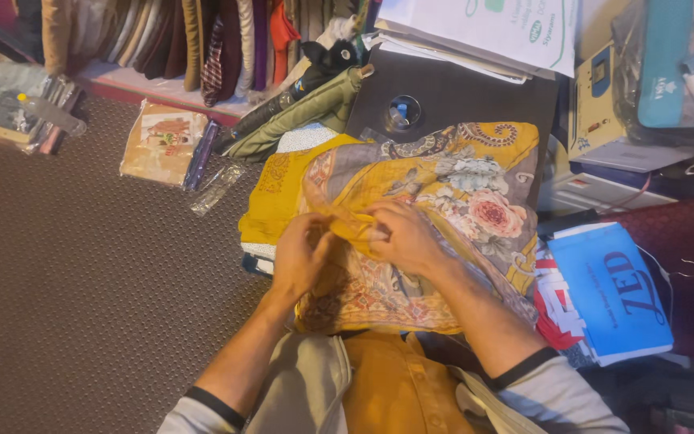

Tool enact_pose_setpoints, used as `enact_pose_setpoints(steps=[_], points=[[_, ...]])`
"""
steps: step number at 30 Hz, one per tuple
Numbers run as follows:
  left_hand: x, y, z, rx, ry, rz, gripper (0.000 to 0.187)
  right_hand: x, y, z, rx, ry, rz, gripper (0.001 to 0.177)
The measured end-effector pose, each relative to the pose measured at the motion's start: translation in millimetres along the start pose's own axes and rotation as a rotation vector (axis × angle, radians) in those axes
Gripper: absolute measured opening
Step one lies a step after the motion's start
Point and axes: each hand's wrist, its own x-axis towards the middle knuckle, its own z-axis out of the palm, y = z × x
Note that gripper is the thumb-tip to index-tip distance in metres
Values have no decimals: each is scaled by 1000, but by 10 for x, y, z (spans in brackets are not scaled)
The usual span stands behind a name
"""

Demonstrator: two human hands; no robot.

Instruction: The person picks up a folded piece of clothing in plastic packaging from a shelf, removes it from the plastic, unfolds the garment to show the pattern, and then refolds it and places it back into the plastic sleeve.

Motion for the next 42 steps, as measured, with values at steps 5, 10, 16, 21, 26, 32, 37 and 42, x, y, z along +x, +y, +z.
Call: enact_pose_setpoints(steps=[5,10,16,21,26,32,37,42], points=[[-337,-236,14,106,-156,-645,39,-48,-33,-219,324,-52,405,20],[-396,-46,28,20,-247,-731,49,-28,-278,-403,827,176,452,39],[-377,-175,190,59,-239,-610,24,-43,-35,-568,835,173,475,36],[-404,-115,189,-66,-142,-521,21,-195,35,-653,703,185,461,19],[-267,220,84,-666,-123,-482,9,-83,-677,-974,785,146,536,19],[-40,560,-70,-732,-178,-335,12,-205,-602,-585,464,-164,436,29],[119,497,32,-749,-273,-206,9,-234,-589,-528,412,-280,470,50],[248,711,10,-769,-259,-157,11,-188,-523,-551,163,-138,516,27]])
